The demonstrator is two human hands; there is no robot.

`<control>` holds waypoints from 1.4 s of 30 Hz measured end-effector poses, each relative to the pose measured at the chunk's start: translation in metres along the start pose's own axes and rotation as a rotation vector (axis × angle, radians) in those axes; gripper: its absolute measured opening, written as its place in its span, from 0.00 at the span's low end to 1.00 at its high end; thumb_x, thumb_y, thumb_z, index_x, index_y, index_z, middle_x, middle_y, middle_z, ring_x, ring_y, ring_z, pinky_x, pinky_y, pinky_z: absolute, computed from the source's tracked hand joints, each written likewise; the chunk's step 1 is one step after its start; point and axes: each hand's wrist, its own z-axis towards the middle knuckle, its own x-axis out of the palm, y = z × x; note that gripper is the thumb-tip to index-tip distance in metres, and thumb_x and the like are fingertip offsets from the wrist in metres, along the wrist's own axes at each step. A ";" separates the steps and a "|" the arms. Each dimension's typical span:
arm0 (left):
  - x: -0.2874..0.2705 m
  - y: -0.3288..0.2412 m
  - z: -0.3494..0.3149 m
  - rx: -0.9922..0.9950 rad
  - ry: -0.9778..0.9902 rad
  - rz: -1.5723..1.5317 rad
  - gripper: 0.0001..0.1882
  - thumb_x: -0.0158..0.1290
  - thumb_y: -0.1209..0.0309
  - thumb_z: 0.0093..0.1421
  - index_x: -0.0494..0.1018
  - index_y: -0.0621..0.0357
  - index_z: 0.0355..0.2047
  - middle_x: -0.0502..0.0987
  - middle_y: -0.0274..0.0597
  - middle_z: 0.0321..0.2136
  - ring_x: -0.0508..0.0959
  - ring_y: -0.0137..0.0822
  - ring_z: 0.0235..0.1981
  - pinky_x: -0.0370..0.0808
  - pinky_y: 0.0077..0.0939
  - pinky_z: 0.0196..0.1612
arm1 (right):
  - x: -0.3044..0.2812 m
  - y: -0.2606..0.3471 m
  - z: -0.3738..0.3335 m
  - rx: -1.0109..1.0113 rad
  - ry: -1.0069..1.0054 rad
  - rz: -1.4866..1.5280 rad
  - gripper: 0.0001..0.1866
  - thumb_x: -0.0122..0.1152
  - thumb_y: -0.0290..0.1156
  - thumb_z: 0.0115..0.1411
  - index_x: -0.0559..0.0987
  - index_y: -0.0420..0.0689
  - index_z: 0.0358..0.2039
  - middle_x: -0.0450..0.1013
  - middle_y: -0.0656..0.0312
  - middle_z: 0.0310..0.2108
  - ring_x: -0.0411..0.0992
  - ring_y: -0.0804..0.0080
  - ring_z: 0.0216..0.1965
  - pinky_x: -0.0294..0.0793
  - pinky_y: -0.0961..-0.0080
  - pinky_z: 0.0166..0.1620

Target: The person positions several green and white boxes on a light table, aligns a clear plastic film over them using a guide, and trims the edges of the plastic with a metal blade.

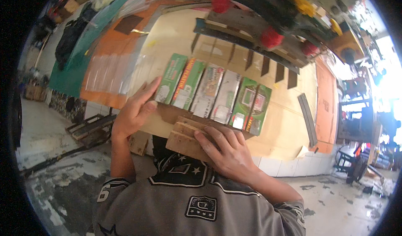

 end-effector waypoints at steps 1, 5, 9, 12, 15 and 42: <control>0.000 0.001 0.000 -0.006 -0.005 -0.014 0.39 0.48 0.51 0.78 0.56 0.63 0.78 0.66 0.61 0.73 0.63 0.58 0.76 0.50 0.52 0.80 | 0.003 -0.001 -0.001 0.002 -0.025 0.010 0.50 0.80 0.41 0.43 0.75 0.50 0.70 0.74 0.57 0.62 0.72 0.55 0.57 0.70 0.57 0.57; 0.003 0.006 0.004 -0.053 0.010 -0.027 0.42 0.41 0.44 0.79 0.54 0.65 0.78 0.63 0.61 0.75 0.60 0.58 0.77 0.46 0.52 0.81 | 0.008 -0.002 -0.006 -0.004 -0.051 -0.013 0.46 0.77 0.37 0.46 0.76 0.51 0.70 0.74 0.56 0.61 0.72 0.57 0.54 0.71 0.59 0.54; 0.007 -0.001 0.008 -0.050 0.032 0.053 0.42 0.40 0.43 0.79 0.54 0.66 0.78 0.63 0.65 0.74 0.60 0.61 0.77 0.45 0.53 0.81 | 0.010 -0.003 -0.004 -0.049 -0.097 -0.004 0.38 0.67 0.34 0.55 0.77 0.47 0.69 0.73 0.54 0.60 0.73 0.57 0.52 0.73 0.62 0.51; 0.009 -0.004 0.009 -0.033 0.023 0.064 0.42 0.42 0.43 0.78 0.55 0.66 0.78 0.63 0.66 0.74 0.60 0.63 0.77 0.46 0.54 0.80 | 0.010 -0.002 -0.005 -0.050 -0.125 0.015 0.35 0.64 0.32 0.57 0.78 0.45 0.68 0.74 0.53 0.59 0.73 0.58 0.50 0.73 0.63 0.50; 0.010 -0.004 0.009 -0.040 0.018 0.052 0.43 0.45 0.44 0.77 0.55 0.65 0.78 0.65 0.67 0.72 0.63 0.65 0.75 0.48 0.55 0.80 | 0.012 -0.003 -0.007 -0.057 -0.144 -0.008 0.35 0.64 0.32 0.57 0.79 0.45 0.67 0.74 0.53 0.58 0.73 0.58 0.48 0.73 0.62 0.50; 0.003 0.006 0.012 0.054 0.019 0.044 0.39 0.52 0.49 0.76 0.61 0.67 0.74 0.71 0.65 0.68 0.69 0.62 0.71 0.48 0.58 0.80 | 0.005 -0.004 -0.010 -0.060 -0.084 -0.082 0.30 0.58 0.32 0.60 0.81 0.46 0.65 0.75 0.52 0.60 0.73 0.62 0.47 0.72 0.66 0.49</control>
